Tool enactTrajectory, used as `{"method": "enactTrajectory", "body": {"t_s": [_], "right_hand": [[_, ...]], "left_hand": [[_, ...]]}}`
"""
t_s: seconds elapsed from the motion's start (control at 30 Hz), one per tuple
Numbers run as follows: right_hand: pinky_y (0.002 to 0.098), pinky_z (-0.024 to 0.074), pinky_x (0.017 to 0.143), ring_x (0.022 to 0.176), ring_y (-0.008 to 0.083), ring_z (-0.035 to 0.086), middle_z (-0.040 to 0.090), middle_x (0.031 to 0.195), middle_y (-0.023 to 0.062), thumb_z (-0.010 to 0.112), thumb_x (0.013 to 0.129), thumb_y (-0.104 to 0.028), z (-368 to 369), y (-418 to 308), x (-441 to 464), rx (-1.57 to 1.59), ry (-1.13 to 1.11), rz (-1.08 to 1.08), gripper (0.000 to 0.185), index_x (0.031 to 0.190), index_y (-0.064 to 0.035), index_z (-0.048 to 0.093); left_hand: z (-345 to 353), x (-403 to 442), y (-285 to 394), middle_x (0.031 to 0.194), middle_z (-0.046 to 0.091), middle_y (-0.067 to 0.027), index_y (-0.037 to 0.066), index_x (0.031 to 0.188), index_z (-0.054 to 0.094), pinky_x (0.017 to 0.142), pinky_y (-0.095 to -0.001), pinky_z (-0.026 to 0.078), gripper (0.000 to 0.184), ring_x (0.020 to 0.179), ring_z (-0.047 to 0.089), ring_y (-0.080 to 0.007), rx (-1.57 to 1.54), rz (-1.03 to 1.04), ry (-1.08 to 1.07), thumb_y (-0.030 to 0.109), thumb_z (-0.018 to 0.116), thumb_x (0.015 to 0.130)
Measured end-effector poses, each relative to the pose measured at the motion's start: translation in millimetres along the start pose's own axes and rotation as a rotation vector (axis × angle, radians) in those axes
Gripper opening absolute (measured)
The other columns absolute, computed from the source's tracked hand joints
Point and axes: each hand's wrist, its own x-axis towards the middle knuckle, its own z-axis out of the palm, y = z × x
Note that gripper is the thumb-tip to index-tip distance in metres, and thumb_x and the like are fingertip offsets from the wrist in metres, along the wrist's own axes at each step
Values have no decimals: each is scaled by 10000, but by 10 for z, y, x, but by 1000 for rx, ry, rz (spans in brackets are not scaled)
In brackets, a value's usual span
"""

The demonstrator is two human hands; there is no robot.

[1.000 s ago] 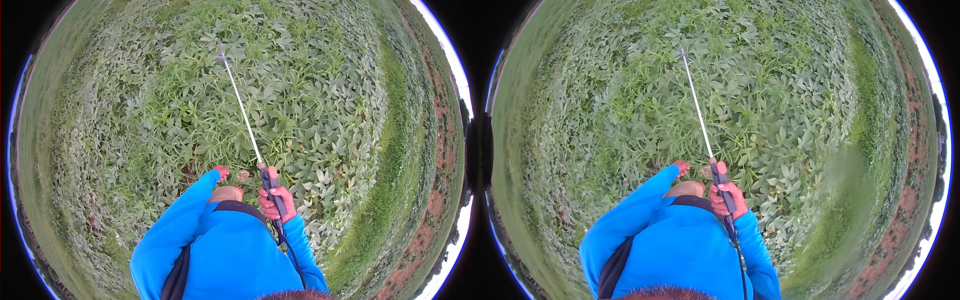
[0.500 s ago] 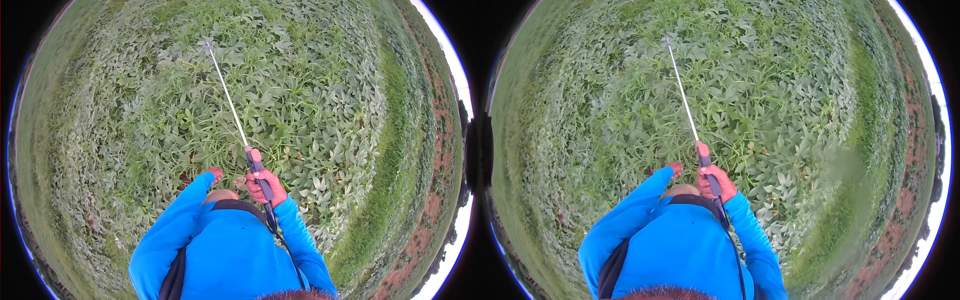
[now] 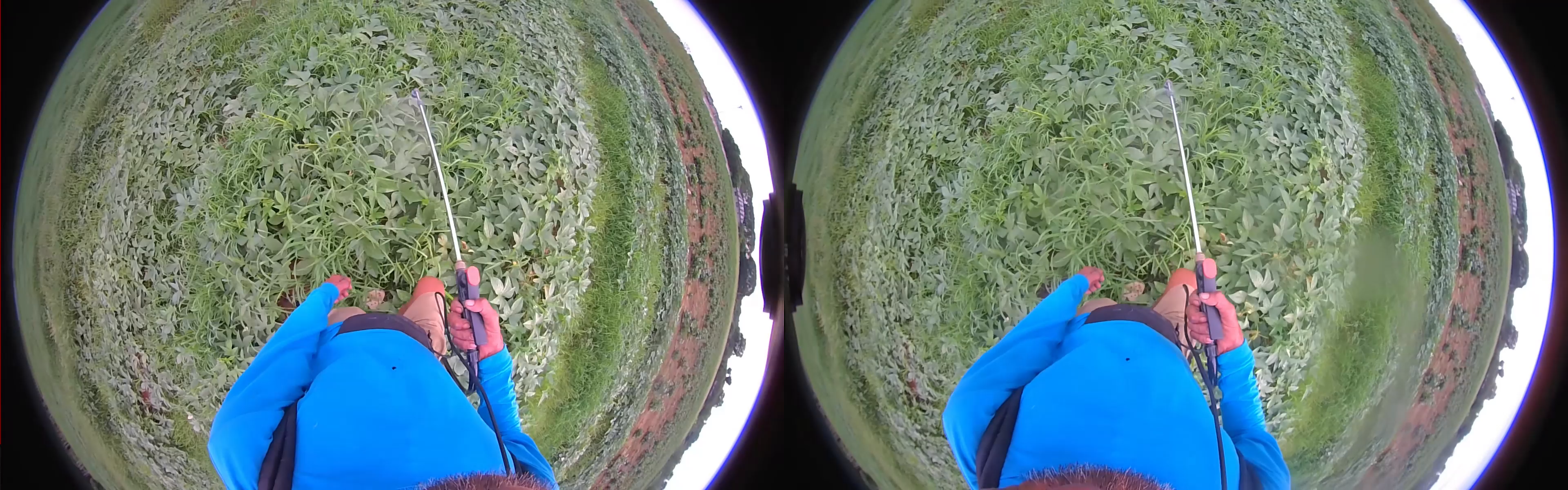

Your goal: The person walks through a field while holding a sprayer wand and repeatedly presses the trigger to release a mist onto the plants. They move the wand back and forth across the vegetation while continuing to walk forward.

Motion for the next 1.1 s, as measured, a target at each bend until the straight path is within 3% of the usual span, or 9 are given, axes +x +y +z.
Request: {"method": "enactTrajectory", "body": {"t_s": [0.1, 0.23, 0.3, 0.47, 0.63, 0.77, 0.97, 1.1], "right_hand": [[237, 303, 315, 405, 85, 300, 351, 593, -6, 553, 849, -281, -132, -17, -193, 51, 56, -55, 213, 830, -95, 453], [245, 303, 309, 399, 93, 310, 365, 602, -1, 555, 844, -290, -240, -81, -397, 76, 91, -134, 213, 844, -97, 466], [245, 304, 308, 396, 92, 310, 368, 601, -2, 555, 843, -293, -264, -116, -469, 92, 137, -203, 213, 838, -100, 463], [230, 297, 306, 396, 86, 324, 362, 597, -11, 571, 835, -317, -308, -230, -461, -10, 329, -392, 237, 816, -116, 447], [231, 293, 298, 388, 85, 321, 361, 591, -15, 573, 830, -312, -359, -611, -192, 29, 299, -464, 231, 801, -121, 446], [231, 288, 294, 374, 89, 299, 363, 588, -10, 564, 817, -311, -351, -1050, 214, 53, 149, -391, 232, 788, -113, 446], [238, 317, 298, 379, 86, 312, 376, 590, -1, 557, 828, -321, -237, -1536, 895, 123, -103, -85, 250, 809, -89, 465], [244, 331, 315, 391, 90, 328, 401, 600, 5, 564, 836, -318, -24, -1752, 1287, 110, -155, 77, 247, 817, -88, 475]], "left_hand": [[31, 4, 67, 667, 569, -32, 104, 869, 589, 426, -301, 386, 280, 509, 491, -137, 30, -74, -16, 368, 495, 881], [2, 109, 23, 653, 565, -64, 63, 913, 583, 378, -306, 360, 236, 454, 474, -152, -56, -34, -22, 278, 502, 860], [-15, 175, -1, 652, 556, -46, 82, 861, 589, 409, -311, 371, 326, 489, 475, -150, -37, -18, -15, 386, 477, 898], [-40, 335, 41, 655, 564, -52, 69, 906, 588, 392, -302, 367, 326, 473, 476, -146, -31, 21, -46, 376, 479, 904], [-68, 380, 317, 659, 574, -48, 67, 937, 578, 375, -295, 363, 313, 461, 480, -136, -64, 30, -61, 362, 479, 902], [-247, 434, 617, 670, 579, -41, 72, 936, 575, 377, -290, 377, 310, 467, 490, -127, -66, 50, -24, 367, 484, 906], [-506, 599, 1015, 672, 583, -36, 72, 953, 584, 371, -276, 375, 311, 457, 486, -118, -104, 26, 4, 365, 485, 916], [-566, 691, 1242, 667, 574, -37, 69, 951, 586, 373, -278, 373, 300, 452, 478, -121, -106, -5, 53, 352, 509, 889]]}}
